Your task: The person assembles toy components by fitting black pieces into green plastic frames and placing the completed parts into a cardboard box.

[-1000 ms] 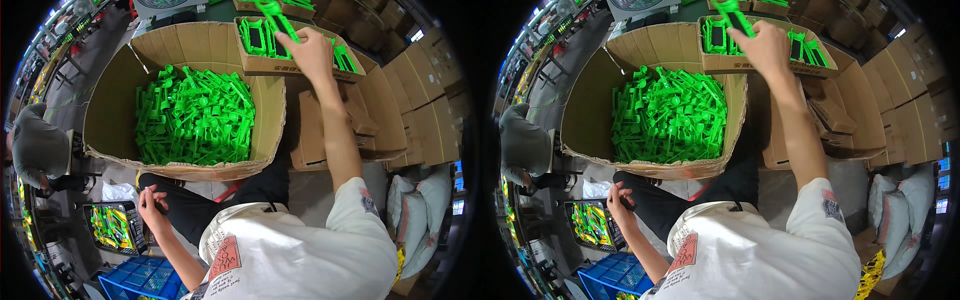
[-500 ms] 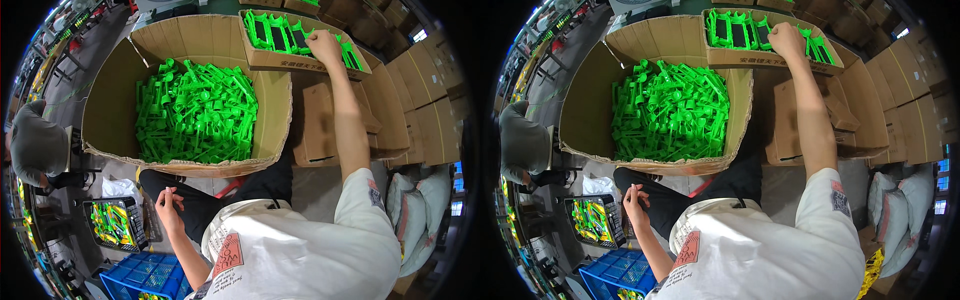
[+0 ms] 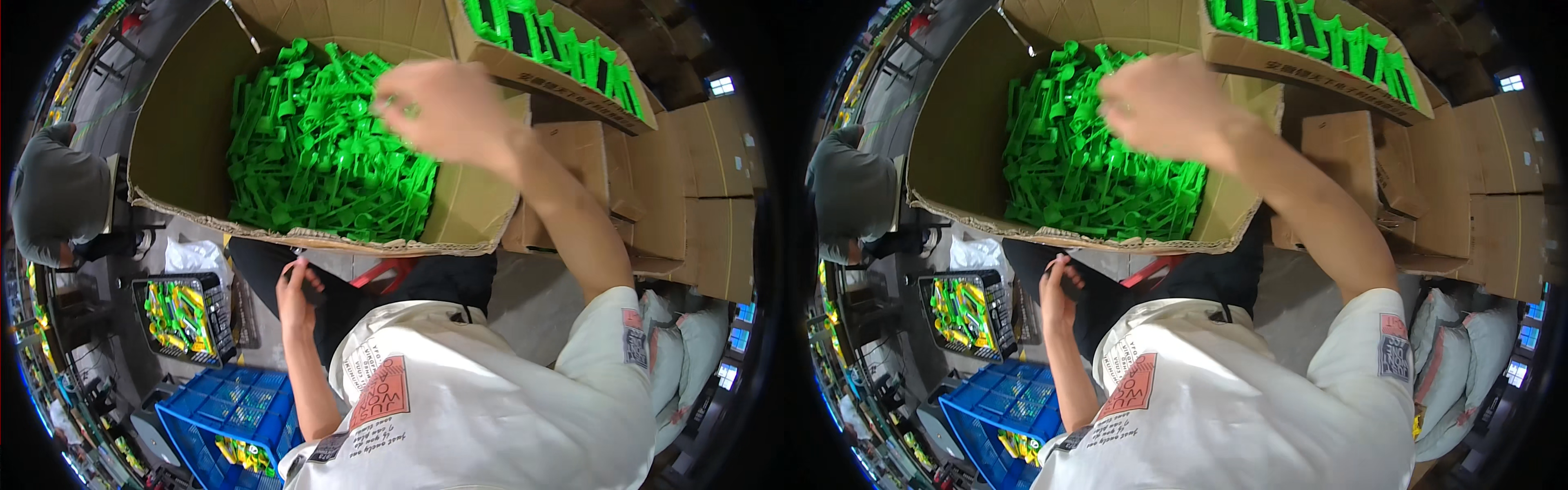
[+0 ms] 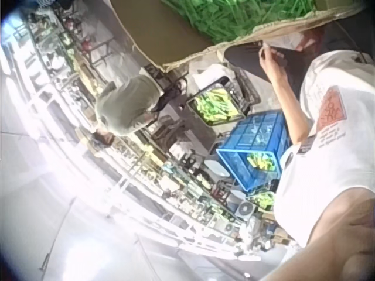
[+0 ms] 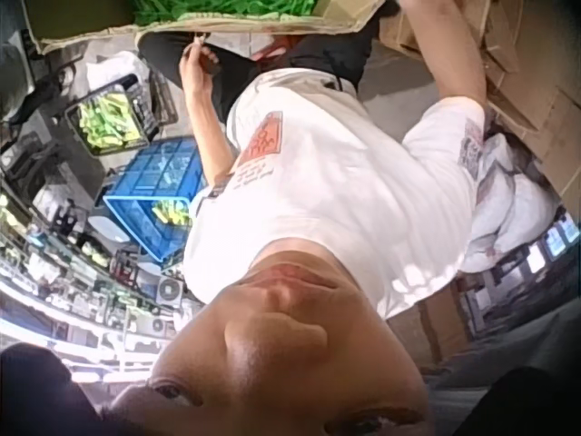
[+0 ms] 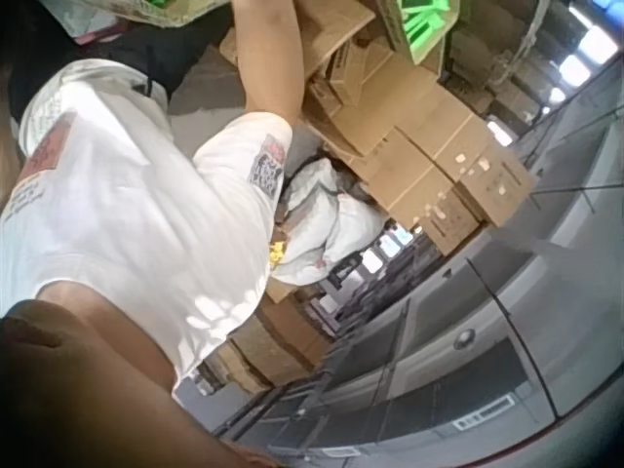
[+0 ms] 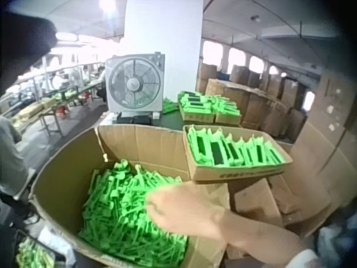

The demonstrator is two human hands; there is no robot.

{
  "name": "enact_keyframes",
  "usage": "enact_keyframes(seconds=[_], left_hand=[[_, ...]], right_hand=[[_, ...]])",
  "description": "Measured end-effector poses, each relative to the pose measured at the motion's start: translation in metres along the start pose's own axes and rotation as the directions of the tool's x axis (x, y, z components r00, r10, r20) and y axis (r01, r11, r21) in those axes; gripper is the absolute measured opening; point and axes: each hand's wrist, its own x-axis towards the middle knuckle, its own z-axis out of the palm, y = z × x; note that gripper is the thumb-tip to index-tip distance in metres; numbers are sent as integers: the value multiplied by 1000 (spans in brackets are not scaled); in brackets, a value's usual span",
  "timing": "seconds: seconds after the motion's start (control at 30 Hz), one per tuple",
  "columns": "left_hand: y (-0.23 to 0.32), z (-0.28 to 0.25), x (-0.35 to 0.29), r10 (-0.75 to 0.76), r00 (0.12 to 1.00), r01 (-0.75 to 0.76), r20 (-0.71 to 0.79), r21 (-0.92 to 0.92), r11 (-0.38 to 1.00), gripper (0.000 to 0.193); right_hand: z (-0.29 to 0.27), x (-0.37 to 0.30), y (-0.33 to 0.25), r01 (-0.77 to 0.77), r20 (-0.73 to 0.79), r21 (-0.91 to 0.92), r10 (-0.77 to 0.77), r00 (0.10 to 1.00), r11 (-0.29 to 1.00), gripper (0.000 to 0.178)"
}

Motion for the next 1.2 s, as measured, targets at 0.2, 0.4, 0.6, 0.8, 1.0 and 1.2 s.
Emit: enact_keyframes(seconds=[0.2,0.4,0.6,0.8,1.0,1.2], left_hand=[[-21,8,14,-148,960,180,238,-118,977,19],[-17,-49,-2,-73,969,135,235,-259,956,10],[-41,-81,20,205,840,131,503,-554,822,22],[-29,-65,24,159,860,65,484,-414,908,30],[-44,-70,25,92,922,61,376,-377,924,20],[4,-24,-29,84,986,-40,145,-287,957,11]], right_hand=[[150,79,30,109,581,-193,24,813,975,16],[285,92,106,-665,753,31,420,506,746,53],[350,81,84,-411,765,-133,357,536,902,71],[359,57,96,74,510,-316,103,854,946,17],[268,86,60,76,622,-332,158,767,940,19],[114,88,-19,-412,589,332,155,793,849,28]])
